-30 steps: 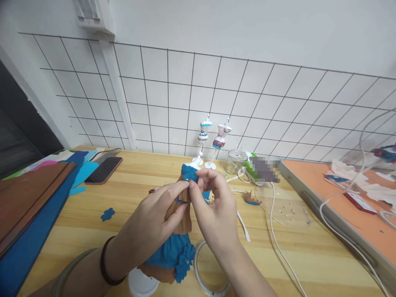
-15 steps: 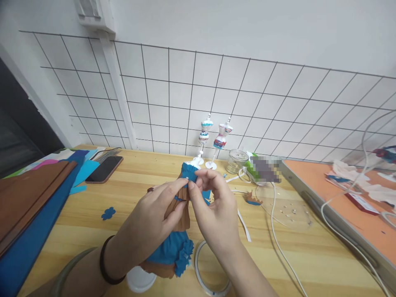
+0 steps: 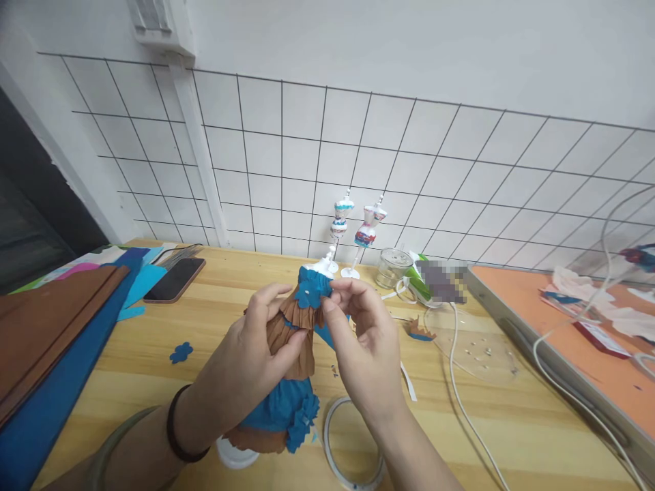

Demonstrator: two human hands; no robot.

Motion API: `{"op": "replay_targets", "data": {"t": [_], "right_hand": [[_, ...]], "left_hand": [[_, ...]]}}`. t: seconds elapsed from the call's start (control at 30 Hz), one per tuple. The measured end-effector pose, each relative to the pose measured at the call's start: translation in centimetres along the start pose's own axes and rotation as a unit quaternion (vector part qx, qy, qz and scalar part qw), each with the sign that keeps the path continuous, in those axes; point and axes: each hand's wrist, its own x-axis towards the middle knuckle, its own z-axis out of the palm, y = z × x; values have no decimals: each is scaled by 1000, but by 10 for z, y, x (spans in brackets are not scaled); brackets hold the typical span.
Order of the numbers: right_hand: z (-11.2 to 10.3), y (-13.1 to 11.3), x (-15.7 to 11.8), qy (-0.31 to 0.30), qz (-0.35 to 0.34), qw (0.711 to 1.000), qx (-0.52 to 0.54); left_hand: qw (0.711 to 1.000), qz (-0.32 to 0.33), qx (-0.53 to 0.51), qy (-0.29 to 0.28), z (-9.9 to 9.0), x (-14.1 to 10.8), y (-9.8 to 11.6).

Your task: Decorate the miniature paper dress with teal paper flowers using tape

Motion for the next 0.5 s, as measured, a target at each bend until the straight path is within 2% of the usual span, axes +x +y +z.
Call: {"op": "replay_targets", "data": {"t": [0.2, 0.33, 0.5], "right_hand": [[-2, 3, 0, 3, 4, 1000, 14], [-1, 3, 0, -4, 7, 1000, 3], [1, 3, 0, 0, 19, 1000, -14]], "left_hand": [[990, -90, -110, -17, -7, 7, -4], [977, -101, -185, -32, -9, 14, -14], [973, -104, -207, -14, -14, 24, -32]]}}
